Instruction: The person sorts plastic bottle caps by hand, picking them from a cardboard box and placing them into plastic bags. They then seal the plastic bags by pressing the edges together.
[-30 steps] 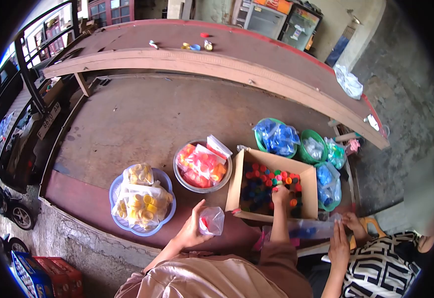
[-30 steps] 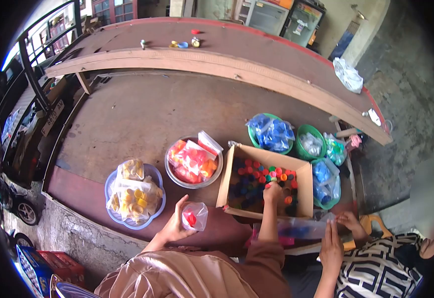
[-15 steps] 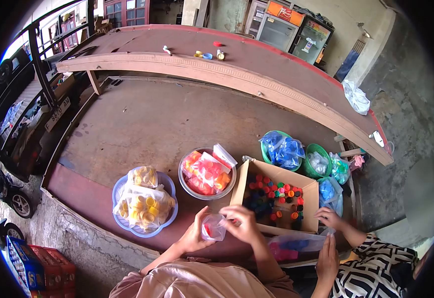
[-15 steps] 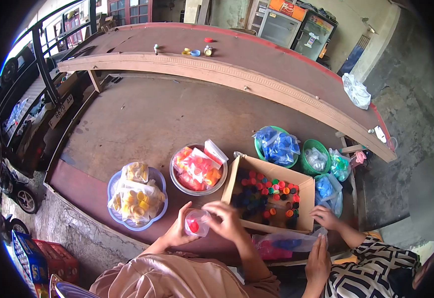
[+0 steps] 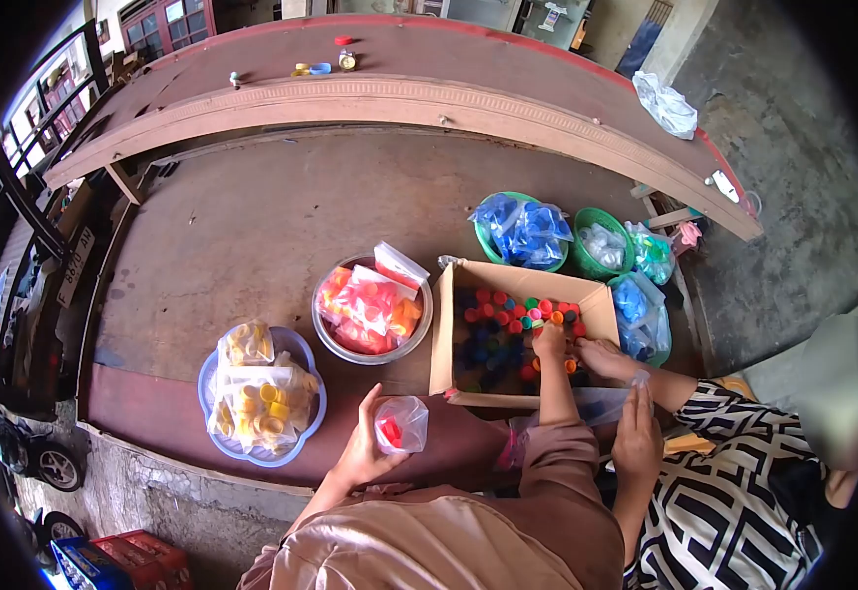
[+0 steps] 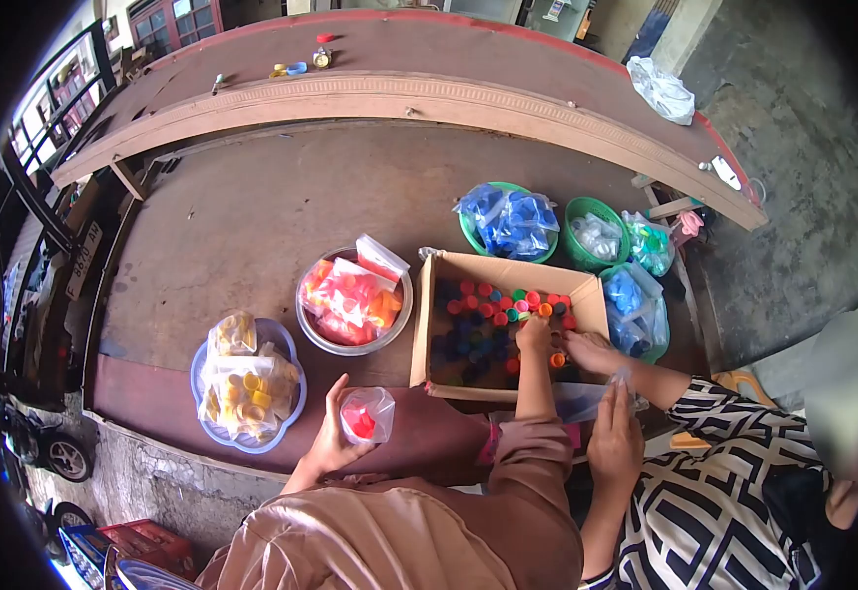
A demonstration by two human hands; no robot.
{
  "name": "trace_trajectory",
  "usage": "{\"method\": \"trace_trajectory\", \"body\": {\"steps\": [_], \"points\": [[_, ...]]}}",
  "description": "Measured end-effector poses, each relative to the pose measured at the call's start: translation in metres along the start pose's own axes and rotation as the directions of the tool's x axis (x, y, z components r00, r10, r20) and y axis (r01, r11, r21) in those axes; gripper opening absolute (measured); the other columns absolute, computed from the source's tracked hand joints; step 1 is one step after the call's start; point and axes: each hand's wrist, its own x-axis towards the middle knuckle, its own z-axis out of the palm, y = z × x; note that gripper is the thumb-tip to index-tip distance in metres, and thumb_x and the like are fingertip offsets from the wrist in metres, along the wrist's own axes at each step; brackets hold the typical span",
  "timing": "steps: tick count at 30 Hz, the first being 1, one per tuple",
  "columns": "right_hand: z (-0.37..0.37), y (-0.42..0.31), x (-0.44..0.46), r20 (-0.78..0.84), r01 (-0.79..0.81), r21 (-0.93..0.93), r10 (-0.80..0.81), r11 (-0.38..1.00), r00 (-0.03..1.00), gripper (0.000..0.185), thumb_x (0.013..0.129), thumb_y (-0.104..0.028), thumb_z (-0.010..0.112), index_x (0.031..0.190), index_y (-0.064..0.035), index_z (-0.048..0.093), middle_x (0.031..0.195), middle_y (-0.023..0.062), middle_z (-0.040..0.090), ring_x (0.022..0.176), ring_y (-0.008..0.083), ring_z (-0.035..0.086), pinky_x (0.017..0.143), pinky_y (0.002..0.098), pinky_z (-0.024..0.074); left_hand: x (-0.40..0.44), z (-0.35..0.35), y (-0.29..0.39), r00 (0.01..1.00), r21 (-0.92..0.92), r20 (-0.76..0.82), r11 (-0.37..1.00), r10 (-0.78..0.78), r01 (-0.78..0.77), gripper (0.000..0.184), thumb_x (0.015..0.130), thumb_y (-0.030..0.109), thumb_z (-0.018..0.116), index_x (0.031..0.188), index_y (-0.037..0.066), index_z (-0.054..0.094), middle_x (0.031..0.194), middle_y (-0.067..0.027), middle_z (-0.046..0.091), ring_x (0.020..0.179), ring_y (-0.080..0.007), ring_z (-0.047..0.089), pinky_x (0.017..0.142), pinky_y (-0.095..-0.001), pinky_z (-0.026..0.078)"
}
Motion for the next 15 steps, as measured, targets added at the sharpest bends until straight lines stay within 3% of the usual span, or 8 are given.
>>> {"method": "trace_trajectory", "body": {"steps": [3, 6, 9, 10, 12, 14, 15], "points": [[0.020, 0.009, -0.007, -0.152, -0.015, 0.059, 0.024, 0.998, 0.988, 0.029, 0.069, -0.018, 0.067, 0.092, -0.0032, 0.057, 0.100, 0.0208, 0.055, 0.093, 0.0355, 0.056, 0.079, 0.0412, 0.0483, 0.003, 0.000, -0.001, 1.000, 0.015, -0.007, 1.000, -0.007, 0.007, 0.105, 0.060, 0.009, 0.076, 0.136, 0.002, 0.003, 0.122, -0.0219, 0.040, 0.112, -0.0338, 0.045, 0.095, -0.0397, 0.036], [0.020, 0.013, 0.000, -0.079, -0.009, 0.014, 0.010, 1.000, 0.997, 0.026, 0.073, -0.016, 0.063, 0.095, -0.0028, 0.057, 0.092, 0.0186, 0.058, 0.096, 0.0347, 0.055, 0.078, 0.0397, 0.0478, 0.006, 0.000, 0.000, 1.000, 0.021, -0.014, 1.000, -0.018, 0.019, 0.105, 0.060, 0.009, 0.075, 0.136, 0.002, 0.003, 0.121, -0.0222, 0.040, 0.112, -0.0338, 0.045, 0.095, -0.0398, 0.037], [0.005, 0.001, -0.009, -0.270, 0.093, 0.092, -0.065, 0.991, 0.961, 0.022, 0.075, -0.021, 0.062, 0.086, -0.0020, 0.061, 0.081, 0.0171, 0.061, 0.089, 0.0334, 0.057, 0.073, 0.0387, 0.0473, 0.006, 0.000, -0.001, 0.999, 0.018, -0.034, 1.000, -0.018, 0.018, 0.105, 0.060, 0.009, 0.075, 0.136, 0.002, 0.003, 0.122, -0.0225, 0.040, 0.112, -0.0342, 0.045, 0.094, -0.0401, 0.037], [0.007, 0.000, -0.008, -0.379, 0.237, 0.328, -0.103, 0.914, 0.920, 0.026, 0.076, -0.027, 0.063, 0.079, -0.0017, 0.062, 0.076, 0.0153, 0.061, 0.082, 0.0300, 0.058, 0.069, 0.0369, 0.0461, 0.005, 0.001, -0.002, 0.999, 0.015, -0.044, 1.000, -0.015, 0.016, 0.105, 0.060, 0.009, 0.076, 0.136, 0.003, 0.003, 0.122, -0.0226, 0.040, 0.112, -0.0343, 0.045, 0.094, -0.0401, 0.037], [-0.022, -0.029, -0.033, -0.314, 0.356, 0.727, -0.177, 0.587, 0.933, 0.023, 0.078, -0.026, 0.063, 0.081, -0.0026, 0.061, 0.080, 0.0110, 0.061, 0.075, 0.0226, 0.058, 0.065, 0.0323, 0.0451, 0.004, 0.002, -0.006, 0.998, 0.004, -0.049, 0.999, -0.035, 0.035, 0.105, 0.060, 0.009, 0.075, 0.136, 0.003, 0.003, 0.122, -0.0226, 0.039, 0.112, -0.0343, 0.045, 0.094, -0.0402, 0.037], [-0.070, -0.075, -0.095, -0.268, 0.386, 0.837, -0.325, 0.388, 0.907, 0.009, 0.079, -0.012, 0.061, 0.082, -0.0034, 0.059, 0.094, 0.0046, 0.057, 0.080, 0.0126, 0.054, 0.064, 0.0256, 0.0427, 0.009, 0.004, -0.008, 0.998, -0.002, -0.054, 0.999, -0.033, 0.033, 0.105, 0.060, 0.009, 0.075, 0.136, 0.003, 0.003, 0.122, -0.0225, 0.039, 0.113, -0.0343, 0.045, 0.095, -0.0402, 0.037], [-0.073, -0.090, -0.116, -0.282, 0.398, 0.894, -0.434, 0.204, 0.856, 0.008, 0.078, -0.010, 0.062, 0.082, -0.0028, 0.059, 0.100, 0.0084, 0.056, 0.086, 0.0158, 0.053, 0.070, 0.0273, 0.0423, 0.009, 0.004, -0.009, 0.998, -0.001, -0.054, 1.000, -0.032, 0.032, 0.105, 0.060, 0.009, 0.076, 0.136, 0.004, 0.003, 0.122, -0.0225, 0.039, 0.113, -0.0343, 0.044, 0.095, -0.0402, 0.037]]}}
